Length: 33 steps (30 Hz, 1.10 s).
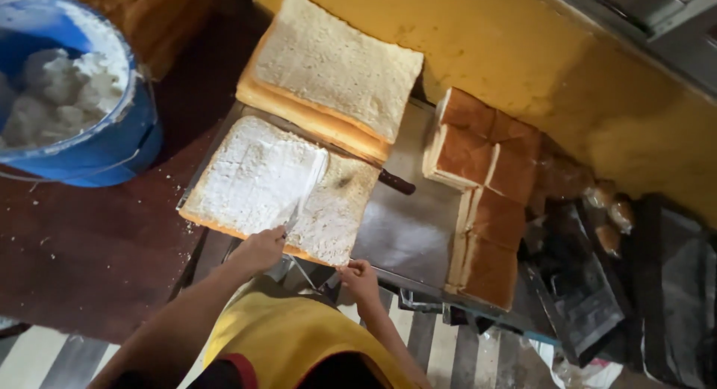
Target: The person spreads a white cream filling from a blue bucket onto flat bread slabs using a spatula, stacks the filled slabs into loaves, and slices the assembled loaves into portions with a long knife, setting finished pieces aside.
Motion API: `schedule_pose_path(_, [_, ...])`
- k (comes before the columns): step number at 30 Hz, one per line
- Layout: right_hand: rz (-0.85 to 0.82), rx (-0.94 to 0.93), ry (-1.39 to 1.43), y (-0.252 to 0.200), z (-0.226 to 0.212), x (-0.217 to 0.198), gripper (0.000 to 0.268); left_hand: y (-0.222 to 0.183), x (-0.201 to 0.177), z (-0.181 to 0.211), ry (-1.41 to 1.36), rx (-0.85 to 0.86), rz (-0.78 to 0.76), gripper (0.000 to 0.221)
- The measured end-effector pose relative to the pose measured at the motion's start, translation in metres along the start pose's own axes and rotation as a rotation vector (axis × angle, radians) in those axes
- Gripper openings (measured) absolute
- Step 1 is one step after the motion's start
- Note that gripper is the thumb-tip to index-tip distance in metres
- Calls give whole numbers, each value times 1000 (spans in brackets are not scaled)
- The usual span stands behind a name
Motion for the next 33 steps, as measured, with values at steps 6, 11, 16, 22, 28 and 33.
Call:
schedule_pose_path(6, [-65,11,121,-7,-10,3,35,-7,6,25,8,-52,-110,51])
schedule_pose_path(11, [-83,47,265,-7,-7,2,34,-16,-7,37,-201,-82,-36,53])
schedule_pose_path(16, [-89,22,307,-2,8,3,36,-12,-5,36,-246,-38,1,55])
schedule_pose_path(22, [-111,17,442,-4,9,3,36,3,-16,72,155,-85,-130,48])
schedule_pose_path(28, [-32,99,559,6,23,7,35,-1,-29,75,411,39,-215,46])
schedule_pose_path(33, [-15,92,574,3,17,8,32,-37,-56,68,563,27,-371,46])
Point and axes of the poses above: each hand's wrist, its own y-axis towards the middle knuckle, its own x-axis out of the palm, z = x × y, the point moved 3 cm from there along y, towards the middle knuckle, and after that the axes turned 1 degree about x, right-handed, at the moved point
